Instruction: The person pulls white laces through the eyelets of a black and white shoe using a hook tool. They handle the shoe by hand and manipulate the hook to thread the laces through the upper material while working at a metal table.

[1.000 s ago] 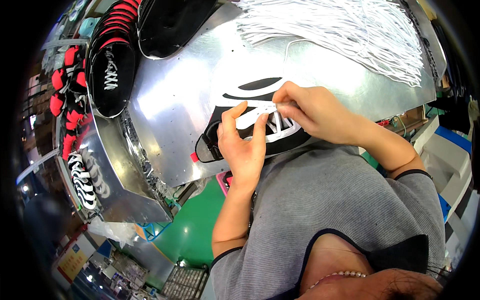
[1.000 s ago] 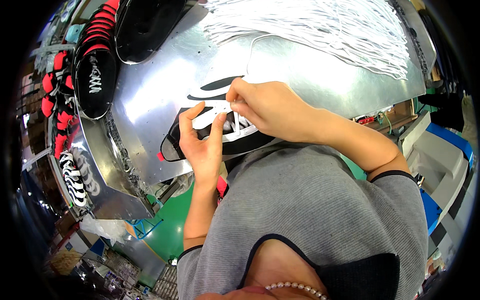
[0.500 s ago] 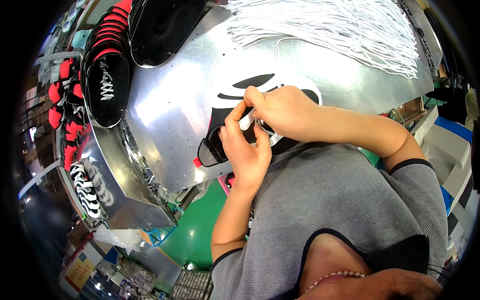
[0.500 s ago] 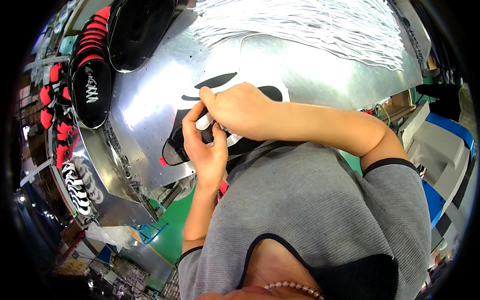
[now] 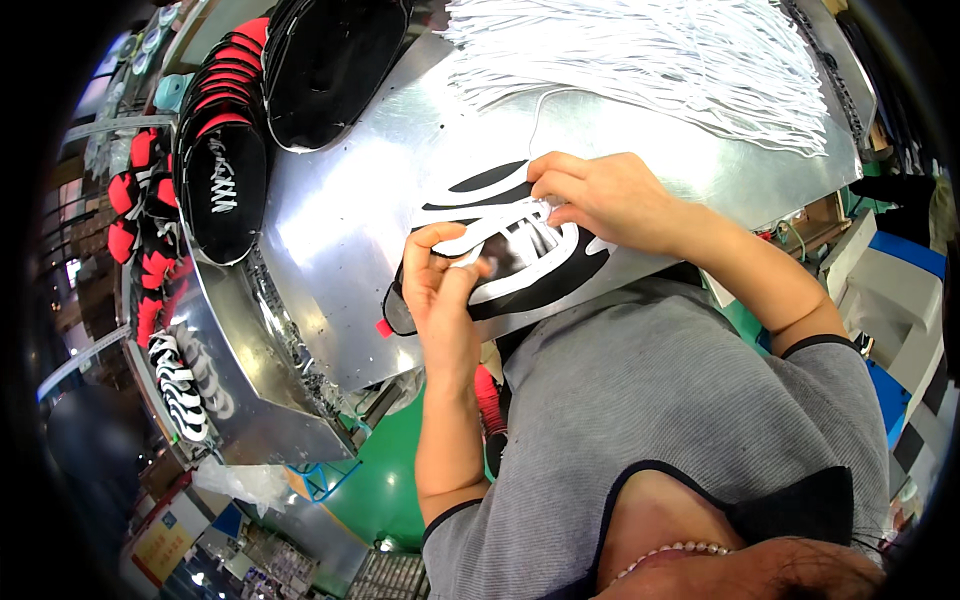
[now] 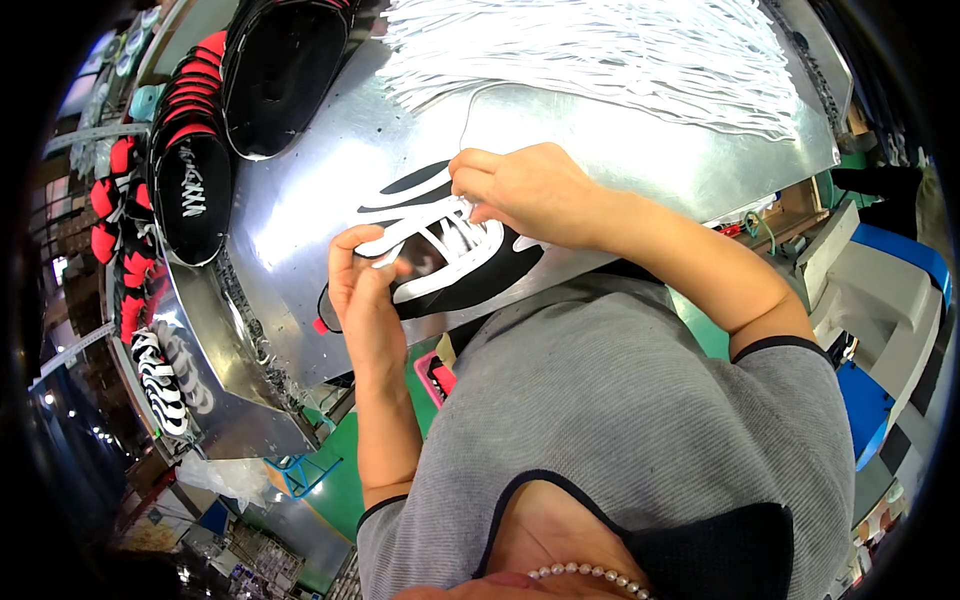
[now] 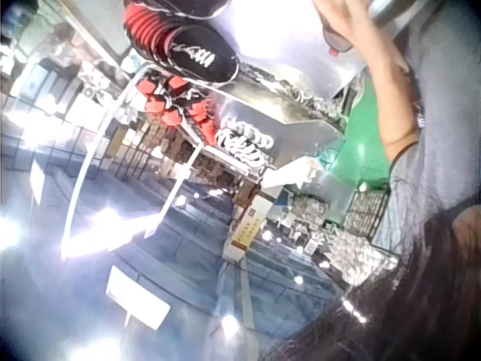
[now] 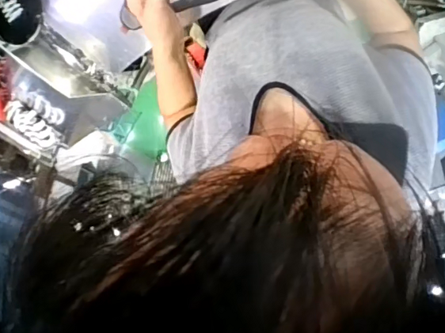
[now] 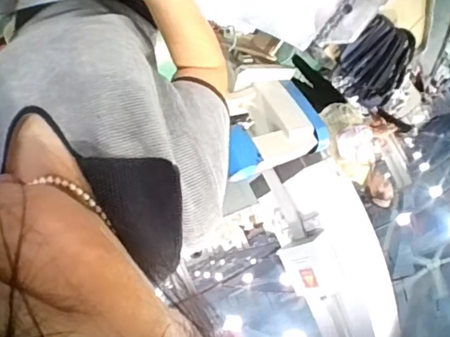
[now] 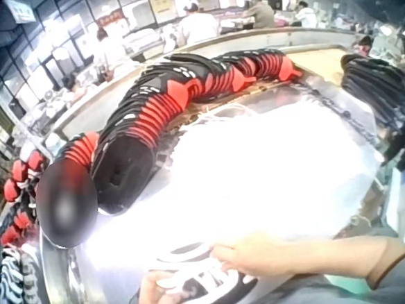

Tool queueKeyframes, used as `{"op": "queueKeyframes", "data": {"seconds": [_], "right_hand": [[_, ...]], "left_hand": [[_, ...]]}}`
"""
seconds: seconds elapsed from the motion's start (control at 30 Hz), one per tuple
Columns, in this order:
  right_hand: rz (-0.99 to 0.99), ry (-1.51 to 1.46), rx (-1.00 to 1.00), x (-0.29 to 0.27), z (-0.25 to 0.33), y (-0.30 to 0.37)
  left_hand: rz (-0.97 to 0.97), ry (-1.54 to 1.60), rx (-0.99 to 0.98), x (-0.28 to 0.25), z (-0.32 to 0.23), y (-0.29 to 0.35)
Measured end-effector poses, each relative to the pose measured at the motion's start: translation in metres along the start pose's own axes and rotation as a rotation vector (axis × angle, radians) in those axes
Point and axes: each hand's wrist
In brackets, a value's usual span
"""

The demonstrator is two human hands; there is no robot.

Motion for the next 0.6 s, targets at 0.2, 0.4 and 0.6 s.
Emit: {"op": "queueKeyframes", "data": {"seconds": [0.2,0.4,0.6], "right_hand": [[-0.214,-0.019,-0.01,-0.014,0.019,-0.004],[0.219,-0.126,-0.15,-0.049,0.037,0.08],[0.154,-0.442,0.448,-0.054,0.035,0.092]], "left_hand": [[0.106,-1.181,0.581,0.025,-0.019,0.023],[-0.054,-0.891,0.486,0.02,0.002,-0.015],[-0.048,-0.821,0.624,0.026,0.0,-0.016]]}}
Point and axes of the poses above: each hand's wrist, its own y-axis away from the middle knuckle, its own x-axis out of the palm, z = x × y, and after that the axes turned 5 degrees about x, right-handed
